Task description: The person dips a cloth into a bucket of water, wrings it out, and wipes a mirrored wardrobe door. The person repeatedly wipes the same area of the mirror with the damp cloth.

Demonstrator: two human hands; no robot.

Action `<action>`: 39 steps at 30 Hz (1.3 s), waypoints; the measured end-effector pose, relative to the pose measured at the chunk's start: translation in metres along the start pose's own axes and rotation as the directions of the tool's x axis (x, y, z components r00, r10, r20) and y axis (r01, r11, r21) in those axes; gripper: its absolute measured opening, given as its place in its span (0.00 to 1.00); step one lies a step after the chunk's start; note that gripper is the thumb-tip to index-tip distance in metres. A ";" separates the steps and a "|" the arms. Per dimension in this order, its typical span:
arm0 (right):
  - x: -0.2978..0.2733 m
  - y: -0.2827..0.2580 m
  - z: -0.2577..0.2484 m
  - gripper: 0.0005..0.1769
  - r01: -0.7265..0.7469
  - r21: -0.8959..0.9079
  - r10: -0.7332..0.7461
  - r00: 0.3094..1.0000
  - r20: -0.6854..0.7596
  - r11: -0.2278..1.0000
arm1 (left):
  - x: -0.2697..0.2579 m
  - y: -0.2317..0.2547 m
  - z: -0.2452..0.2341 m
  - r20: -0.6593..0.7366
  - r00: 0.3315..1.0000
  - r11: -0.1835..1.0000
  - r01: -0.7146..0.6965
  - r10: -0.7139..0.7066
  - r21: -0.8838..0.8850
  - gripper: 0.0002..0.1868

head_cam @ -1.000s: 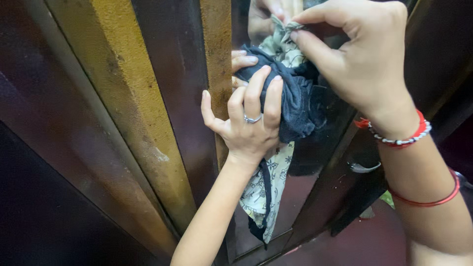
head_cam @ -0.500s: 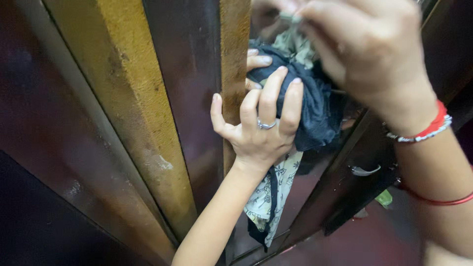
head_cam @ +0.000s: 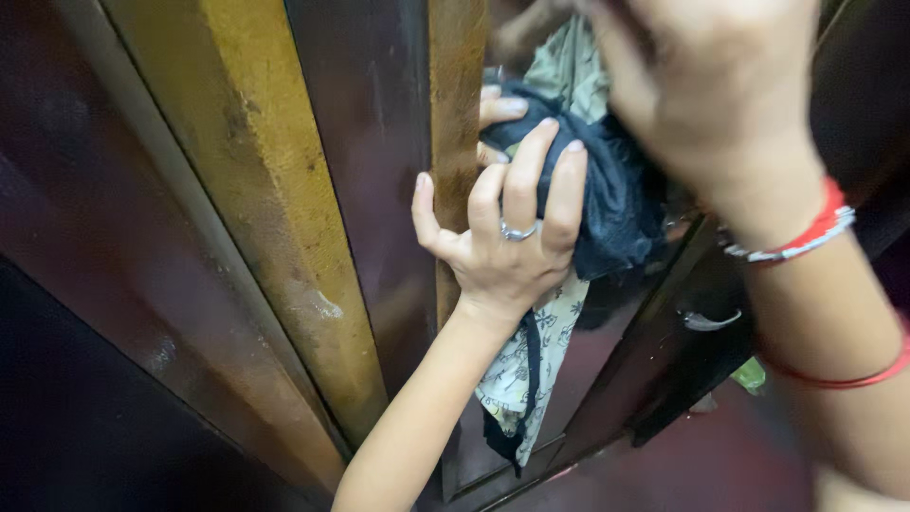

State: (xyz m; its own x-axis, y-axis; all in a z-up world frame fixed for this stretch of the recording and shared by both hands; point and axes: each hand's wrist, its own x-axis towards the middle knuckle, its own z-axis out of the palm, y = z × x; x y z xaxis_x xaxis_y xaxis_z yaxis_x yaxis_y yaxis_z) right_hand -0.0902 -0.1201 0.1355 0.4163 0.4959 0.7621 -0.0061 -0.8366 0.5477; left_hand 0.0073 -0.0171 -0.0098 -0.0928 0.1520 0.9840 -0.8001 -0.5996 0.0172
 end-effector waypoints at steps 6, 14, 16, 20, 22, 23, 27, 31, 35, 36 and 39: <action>0.008 -0.019 -0.006 0.06 0.144 0.230 -0.127 0.988 -0.091 0.962 | 0.001 0.001 -0.005 0.014 1.000 1.000 -0.017 0.017 0.004 0.16; 0.021 -0.030 -0.007 0.05 0.066 0.255 -0.016 0.981 -0.194 0.965 | 0.004 0.002 -0.006 0.003 1.000 1.000 0.000 0.000 0.004 0.15; 0.018 -0.029 -0.003 0.05 0.031 0.276 0.030 0.976 -0.215 0.961 | 0.005 0.002 -0.008 0.008 1.000 1.000 -0.005 0.005 0.011 0.14; 0.001 -0.013 0.006 0.04 -0.161 0.231 0.224 0.934 -0.278 0.960 | 0.004 -0.002 -0.010 0.026 0.999 1.000 -0.018 0.018 -0.010 0.15; -0.015 -0.018 0.013 0.03 -0.281 0.260 0.347 0.901 -0.259 0.924 | 0.004 -0.002 -0.010 -0.002 1.000 1.000 -0.025 0.025 -0.013 0.14; -0.024 -0.022 0.018 0.03 -0.334 0.265 0.399 0.883 -0.247 0.904 | 0.003 -0.002 -0.011 -0.002 1.000 0.999 -0.025 0.025 -0.020 0.14; -0.059 -0.040 0.034 0.06 -0.556 0.429 0.650 0.753 -0.101 0.712 | 0.001 -0.004 -0.013 0.019 0.999 0.998 -0.032 0.034 -0.060 0.15; -0.105 -0.056 0.024 0.10 -0.681 0.732 0.872 0.356 0.336 -0.004 | 0.000 -0.006 -0.020 0.061 0.998 0.991 -0.023 0.032 -0.132 0.15; -0.137 -0.094 0.011 0.17 -0.236 0.926 0.773 0.510 0.377 -0.296 | 0.006 -0.010 -0.034 0.079 0.994 0.932 -0.036 0.069 -0.359 0.15; -0.142 -0.114 0.011 0.23 -0.203 0.944 0.772 0.544 0.330 -0.260 | 0.011 -0.008 -0.039 0.091 0.994 0.899 -0.011 0.056 -0.438 0.15; -0.153 -0.143 0.023 0.33 -0.057 0.996 0.785 0.612 0.094 -0.075 | 0.033 0.001 -0.057 0.174 0.984 0.750 0.096 0.026 -0.654 0.19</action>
State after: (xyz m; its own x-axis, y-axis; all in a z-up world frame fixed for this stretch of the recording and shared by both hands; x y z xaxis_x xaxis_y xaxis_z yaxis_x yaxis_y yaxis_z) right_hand -0.1323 -0.0819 -0.0670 0.3358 -0.3754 0.8639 0.8819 -0.1970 -0.4283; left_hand -0.0304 0.0319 0.0127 -0.0092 -0.0023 1.0000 -0.9969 0.0787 -0.0090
